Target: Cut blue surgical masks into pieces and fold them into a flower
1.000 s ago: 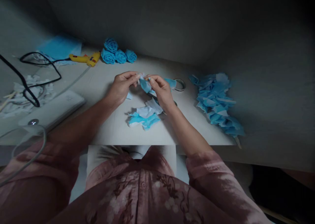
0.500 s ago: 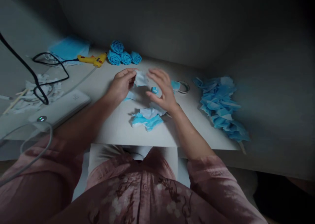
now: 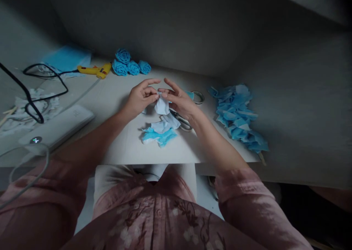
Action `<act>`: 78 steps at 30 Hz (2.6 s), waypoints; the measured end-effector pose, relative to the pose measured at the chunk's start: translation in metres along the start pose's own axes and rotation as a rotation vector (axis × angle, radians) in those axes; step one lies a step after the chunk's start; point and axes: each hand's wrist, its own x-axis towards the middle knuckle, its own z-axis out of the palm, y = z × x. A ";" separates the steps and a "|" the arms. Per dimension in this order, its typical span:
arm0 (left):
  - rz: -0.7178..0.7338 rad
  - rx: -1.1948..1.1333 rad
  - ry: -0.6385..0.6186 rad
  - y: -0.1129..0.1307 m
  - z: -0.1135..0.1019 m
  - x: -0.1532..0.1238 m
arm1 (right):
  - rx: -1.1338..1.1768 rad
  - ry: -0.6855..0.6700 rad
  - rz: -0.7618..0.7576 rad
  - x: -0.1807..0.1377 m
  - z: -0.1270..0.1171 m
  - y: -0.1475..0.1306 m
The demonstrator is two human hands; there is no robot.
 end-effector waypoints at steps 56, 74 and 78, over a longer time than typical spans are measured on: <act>-0.327 -0.211 0.073 0.008 0.004 -0.005 | -0.128 0.207 -0.256 -0.001 -0.006 0.036; -0.257 -0.075 0.020 0.004 0.001 -0.003 | -0.161 0.237 -0.254 0.008 -0.024 0.038; -0.245 -0.085 0.029 0.005 0.003 -0.003 | -0.016 0.199 -0.212 0.005 -0.018 0.035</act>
